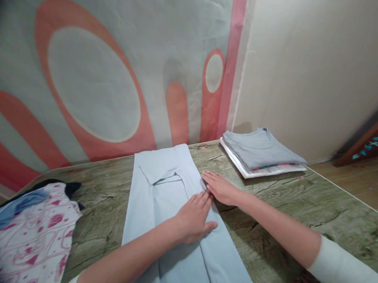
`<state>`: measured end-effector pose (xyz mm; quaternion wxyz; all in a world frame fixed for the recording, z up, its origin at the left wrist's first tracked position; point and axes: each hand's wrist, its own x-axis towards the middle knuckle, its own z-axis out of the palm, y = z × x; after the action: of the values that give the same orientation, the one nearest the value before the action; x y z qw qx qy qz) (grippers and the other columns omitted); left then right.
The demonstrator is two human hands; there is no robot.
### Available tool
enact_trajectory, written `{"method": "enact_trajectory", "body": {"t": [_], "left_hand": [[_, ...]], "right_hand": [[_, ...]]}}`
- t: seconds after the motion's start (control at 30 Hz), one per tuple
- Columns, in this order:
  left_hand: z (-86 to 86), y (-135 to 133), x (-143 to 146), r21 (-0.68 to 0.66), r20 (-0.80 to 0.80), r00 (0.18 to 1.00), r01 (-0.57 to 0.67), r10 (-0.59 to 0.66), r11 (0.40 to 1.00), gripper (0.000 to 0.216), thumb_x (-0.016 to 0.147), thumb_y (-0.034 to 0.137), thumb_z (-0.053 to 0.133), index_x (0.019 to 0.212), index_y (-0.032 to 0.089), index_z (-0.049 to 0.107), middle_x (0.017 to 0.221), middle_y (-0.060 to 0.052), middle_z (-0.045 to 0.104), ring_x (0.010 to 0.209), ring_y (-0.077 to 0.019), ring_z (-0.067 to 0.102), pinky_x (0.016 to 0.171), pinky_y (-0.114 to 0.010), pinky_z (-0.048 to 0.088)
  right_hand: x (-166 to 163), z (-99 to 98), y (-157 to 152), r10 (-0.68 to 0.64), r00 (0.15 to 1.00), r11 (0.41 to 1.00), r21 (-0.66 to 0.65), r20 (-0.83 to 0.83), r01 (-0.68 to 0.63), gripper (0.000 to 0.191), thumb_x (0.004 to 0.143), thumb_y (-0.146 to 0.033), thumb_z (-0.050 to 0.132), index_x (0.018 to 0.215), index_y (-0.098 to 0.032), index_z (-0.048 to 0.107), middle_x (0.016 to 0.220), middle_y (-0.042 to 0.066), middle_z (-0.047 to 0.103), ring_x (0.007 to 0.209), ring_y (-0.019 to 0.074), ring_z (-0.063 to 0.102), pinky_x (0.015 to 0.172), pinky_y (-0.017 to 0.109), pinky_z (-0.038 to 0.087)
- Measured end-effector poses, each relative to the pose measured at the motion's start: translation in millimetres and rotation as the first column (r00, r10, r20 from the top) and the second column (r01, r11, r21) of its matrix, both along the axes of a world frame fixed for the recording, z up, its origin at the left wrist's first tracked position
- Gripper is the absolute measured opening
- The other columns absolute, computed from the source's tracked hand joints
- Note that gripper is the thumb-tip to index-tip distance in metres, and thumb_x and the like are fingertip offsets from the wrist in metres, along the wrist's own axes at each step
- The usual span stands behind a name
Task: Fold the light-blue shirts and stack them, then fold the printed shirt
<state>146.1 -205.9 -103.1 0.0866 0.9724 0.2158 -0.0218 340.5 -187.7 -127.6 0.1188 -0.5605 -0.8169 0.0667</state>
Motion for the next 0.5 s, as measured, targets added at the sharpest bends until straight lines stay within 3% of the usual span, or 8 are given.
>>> {"method": "enact_trajectory", "body": {"t": [0.2, 0.5], "left_hand": [[9.5, -2, 1, -0.015, -0.012, 1.0, 0.003, -0.003, 1.0, 0.077, 0.087, 0.061, 0.021, 0.137, 0.002, 0.025, 0.145, -0.018, 0.019, 0.134, -0.0289, 0.015, 0.107, -0.043, 0.016], [9.0, -50, 2, -0.019, 0.115, 0.952, 0.287, -0.283, 0.958, 0.084, 0.082, 0.066, 0.029, 0.139, 0.003, 0.023, 0.146, -0.017, 0.018, 0.135, -0.0272, 0.012, 0.109, -0.041, 0.014]], "right_hand": [[-33, -1.7, 74, 0.011, 0.999, 1.0, -0.017, 0.053, -0.01, 0.05, 0.092, -0.034, 0.024, 0.138, -0.017, 0.03, 0.145, 0.006, 0.028, 0.133, 0.0202, 0.023, 0.107, 0.043, 0.02], [-38, -6.6, 75, 0.007, 0.995, 0.999, 0.037, 0.102, -0.011, 0.054, 0.093, -0.043, 0.016, 0.141, -0.02, 0.024, 0.146, 0.003, 0.024, 0.134, 0.0176, 0.019, 0.108, 0.04, 0.014]]}}
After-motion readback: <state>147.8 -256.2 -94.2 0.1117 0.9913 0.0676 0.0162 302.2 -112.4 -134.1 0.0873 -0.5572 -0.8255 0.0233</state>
